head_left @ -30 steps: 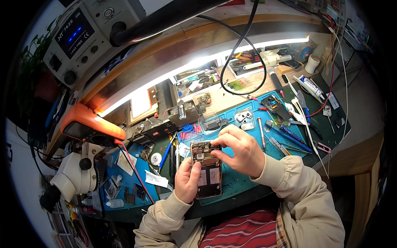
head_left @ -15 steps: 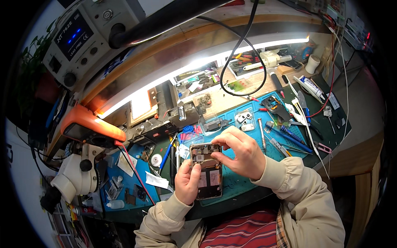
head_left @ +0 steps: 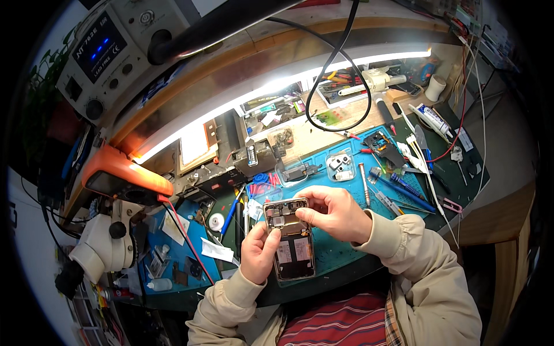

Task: The person disassembles a smartphone, removes the battery, and uses a multimeter to test the circuit board. They then reconnect the battery and reassemble the phone.

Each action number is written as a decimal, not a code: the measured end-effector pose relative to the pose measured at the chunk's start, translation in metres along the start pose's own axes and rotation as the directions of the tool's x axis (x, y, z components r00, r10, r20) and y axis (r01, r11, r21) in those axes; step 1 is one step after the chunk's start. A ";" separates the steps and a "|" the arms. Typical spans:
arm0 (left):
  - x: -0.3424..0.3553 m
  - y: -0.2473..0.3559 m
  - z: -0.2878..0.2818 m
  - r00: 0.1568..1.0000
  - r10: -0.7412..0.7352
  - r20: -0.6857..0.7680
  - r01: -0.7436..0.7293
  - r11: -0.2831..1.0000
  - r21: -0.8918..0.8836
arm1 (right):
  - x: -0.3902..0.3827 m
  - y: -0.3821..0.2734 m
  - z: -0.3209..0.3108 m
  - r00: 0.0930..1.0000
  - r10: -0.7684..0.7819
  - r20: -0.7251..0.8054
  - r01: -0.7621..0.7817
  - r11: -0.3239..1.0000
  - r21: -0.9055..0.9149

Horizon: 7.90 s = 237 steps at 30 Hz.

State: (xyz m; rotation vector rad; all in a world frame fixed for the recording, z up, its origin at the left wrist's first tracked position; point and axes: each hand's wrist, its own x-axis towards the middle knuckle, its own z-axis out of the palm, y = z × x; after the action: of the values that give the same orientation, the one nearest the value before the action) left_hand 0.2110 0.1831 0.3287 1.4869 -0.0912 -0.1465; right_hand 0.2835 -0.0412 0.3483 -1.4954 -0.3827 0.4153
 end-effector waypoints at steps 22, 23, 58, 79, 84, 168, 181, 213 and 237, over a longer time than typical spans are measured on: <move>0.004 0.002 0.001 0.984 -0.141 0.113 0.160 0.970 -0.183 | 0.002 0.000 0.008 0.997 -0.010 -0.074 0.008 1.000 -0.023; 0.004 0.003 0.002 0.984 -0.142 0.108 0.160 0.970 -0.182 | 0.001 -0.001 0.008 0.997 -0.007 -0.074 0.005 1.000 -0.025; 0.000 0.010 0.004 0.968 -0.251 0.027 0.252 0.955 -0.157 | -0.001 -0.001 0.014 0.987 -0.149 -0.065 0.142 0.984 -0.112; -0.004 0.011 0.008 0.995 -0.082 0.055 0.086 0.992 -0.090 | 0.000 -0.008 0.008 0.996 -0.060 0.063 0.066 0.993 -0.097; -0.003 0.010 0.006 0.993 -0.109 0.043 0.111 0.993 -0.045 | -0.001 -0.007 0.009 0.997 -0.033 0.065 0.039 0.994 -0.106; 0.004 0.016 -0.010 0.961 -0.269 -0.072 0.268 0.963 -0.017 | -0.002 0.004 0.020 0.803 -0.541 0.250 0.519 0.428 -0.740; -0.002 0.005 0.003 0.962 -0.259 0.087 0.266 0.962 -0.069 | -0.013 0.008 -0.001 0.961 -0.232 0.152 0.277 0.823 -0.496; -0.230 -0.040 0.000 0.922 -0.130 -0.364 0.253 0.916 0.311 | -0.116 -0.025 0.082 0.823 -0.210 0.529 0.452 0.805 -0.383; -0.201 0.007 -0.084 0.634 0.301 -0.712 0.684 0.210 0.698 | -0.295 0.035 -0.103 0.431 -0.846 -0.314 0.166 0.417 -0.894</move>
State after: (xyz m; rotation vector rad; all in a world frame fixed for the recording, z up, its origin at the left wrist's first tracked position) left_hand 0.0250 0.2970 0.3345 2.7820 0.9689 0.4412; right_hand 0.0764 -0.2745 0.3120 -2.0576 -0.3851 -1.1497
